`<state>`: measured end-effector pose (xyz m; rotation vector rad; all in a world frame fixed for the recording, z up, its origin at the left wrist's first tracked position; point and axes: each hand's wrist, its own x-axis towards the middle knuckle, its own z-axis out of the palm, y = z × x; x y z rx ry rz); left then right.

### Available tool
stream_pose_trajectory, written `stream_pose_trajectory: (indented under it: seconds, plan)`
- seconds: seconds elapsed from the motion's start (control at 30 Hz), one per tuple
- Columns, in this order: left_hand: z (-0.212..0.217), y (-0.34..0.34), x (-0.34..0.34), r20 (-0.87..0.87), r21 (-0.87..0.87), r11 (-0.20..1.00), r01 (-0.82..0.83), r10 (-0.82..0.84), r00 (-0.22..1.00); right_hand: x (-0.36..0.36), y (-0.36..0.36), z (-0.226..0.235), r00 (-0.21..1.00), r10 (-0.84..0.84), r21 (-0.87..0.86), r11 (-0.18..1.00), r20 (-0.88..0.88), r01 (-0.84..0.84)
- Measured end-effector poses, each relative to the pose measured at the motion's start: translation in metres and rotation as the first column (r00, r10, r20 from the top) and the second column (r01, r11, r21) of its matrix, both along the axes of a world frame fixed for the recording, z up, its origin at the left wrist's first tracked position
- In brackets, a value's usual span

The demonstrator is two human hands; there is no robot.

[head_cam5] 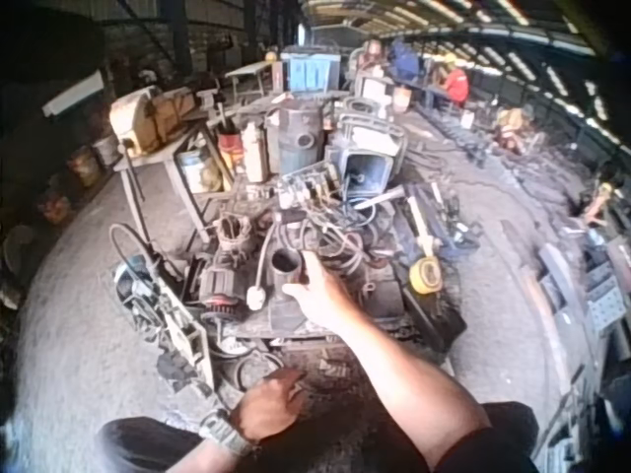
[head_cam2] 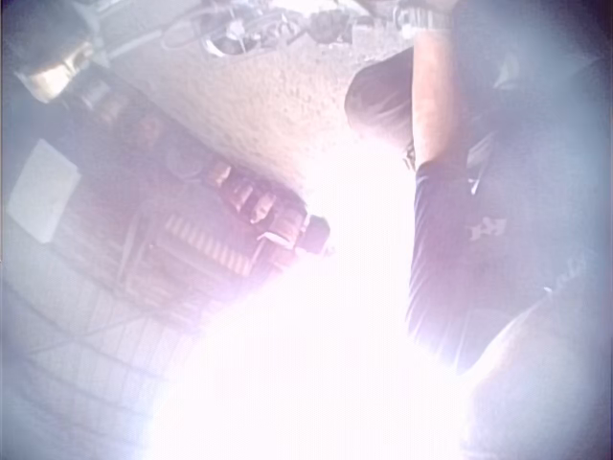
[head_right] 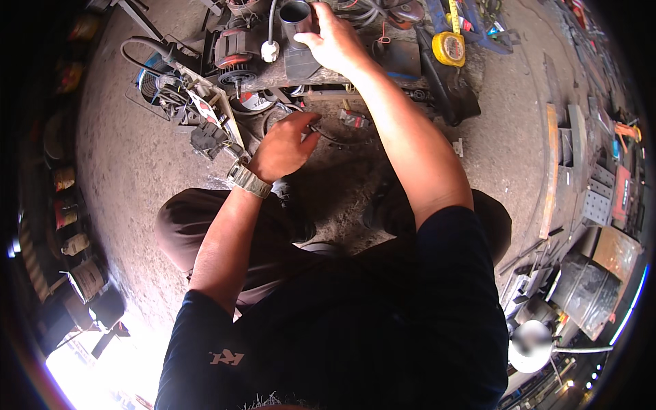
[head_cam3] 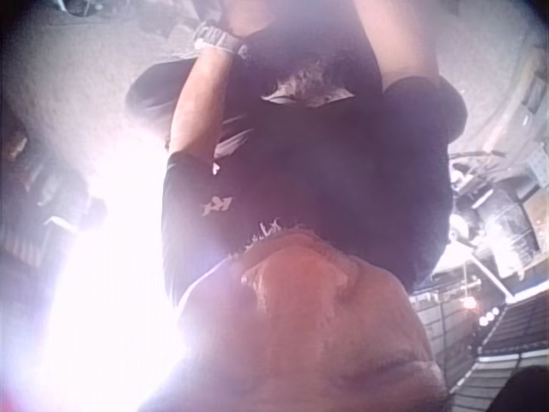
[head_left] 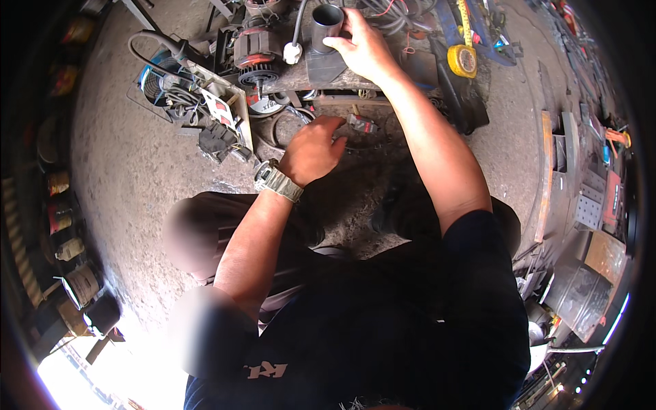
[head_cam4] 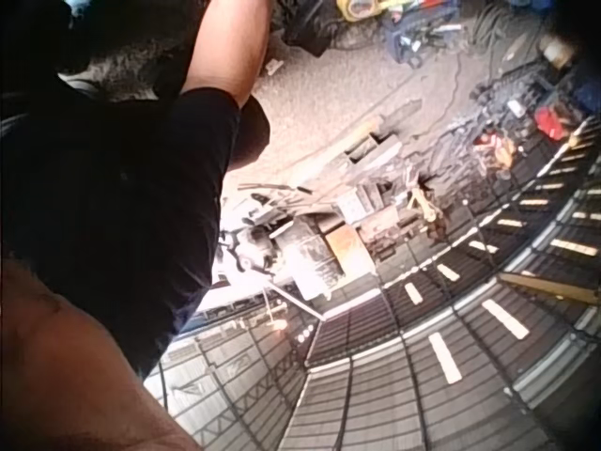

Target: The person sits on the floor in a workshop and handles a small box, then uses a red utility knife to cut a sticker from a sheet. They peel the sticker and apply it to a small white rectangular object, smoothing it down with their fingers.

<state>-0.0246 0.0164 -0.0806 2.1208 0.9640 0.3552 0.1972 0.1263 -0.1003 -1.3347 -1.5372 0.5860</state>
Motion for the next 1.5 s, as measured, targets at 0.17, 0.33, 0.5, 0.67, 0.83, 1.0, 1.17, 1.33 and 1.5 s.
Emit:
stream_pose_trajectory:
  seconds: [0.17, 0.33, 0.5, 0.67, 0.83, 1.0, 1.17, 1.33, 1.5]
  plan:
    - [-0.0002, 0.0011, 0.0013, 0.015, -0.014, 1.0, 0.002, -0.002, 1.0, 0.002, -0.0007, 0.0009, 1.0, 0.016, -0.006, 1.0, 0.018, -0.016]
    - [-0.0061, 0.0078, 0.0029, 0.042, 0.051, 0.999, 0.008, -0.011, 0.999, 0.0029, 0.0044, 0.0014, 1.0, 0.011, -0.005, 1.0, -0.011, -0.011]
    - [-0.0071, 0.0071, 0.003, 0.021, 0.051, 0.999, 0.005, -0.006, 1.0, 0.0029, 0.0043, -0.0005, 1.0, 0.01, -0.005, 1.0, 0.002, -0.01]
    - [-0.0067, 0.0083, 0.0033, 0.026, 0.055, 0.998, 0.013, -0.014, 1.0, 0.004, 0.0047, -0.0027, 1.0, 0.008, -0.002, 1.0, 0.0, -0.008]
    - [-0.0058, 0.0083, 0.0035, 0.021, 0.043, 0.999, 0.009, -0.01, 1.0, 0.0023, 0.0018, 0.0007, 1.0, 0.031, -0.018, 0.999, 0.0, -0.031]
    - [-0.0065, 0.0088, 0.0039, 0.023, 0.044, 0.999, 0.011, -0.012, 1.0, 0.0005, 0.0, 0.0013, 1.0, 0.004, -0.043, 0.999, 0.026, -0.003]
    - [-0.0065, 0.0088, 0.0042, 0.029, 0.042, 0.999, 0.009, -0.01, 1.0, 0.0019, 0.002, -0.0029, 1.0, 0.013, -0.035, 0.999, 0.024, -0.012]
    - [-0.0045, 0.0092, 0.0044, 0.028, 0.022, 1.0, 0.01, -0.01, 1.0, 0.0029, 0.0027, -0.0043, 1.0, 0.03, -0.037, 0.999, 0.003, -0.029]
    - [-0.0062, 0.0094, 0.0051, 0.012, 0.028, 1.0, 0.01, -0.011, 1.0, 0.0023, 0.0018, -0.0037, 1.0, 0.026, -0.037, 0.999, 0.014, -0.026]
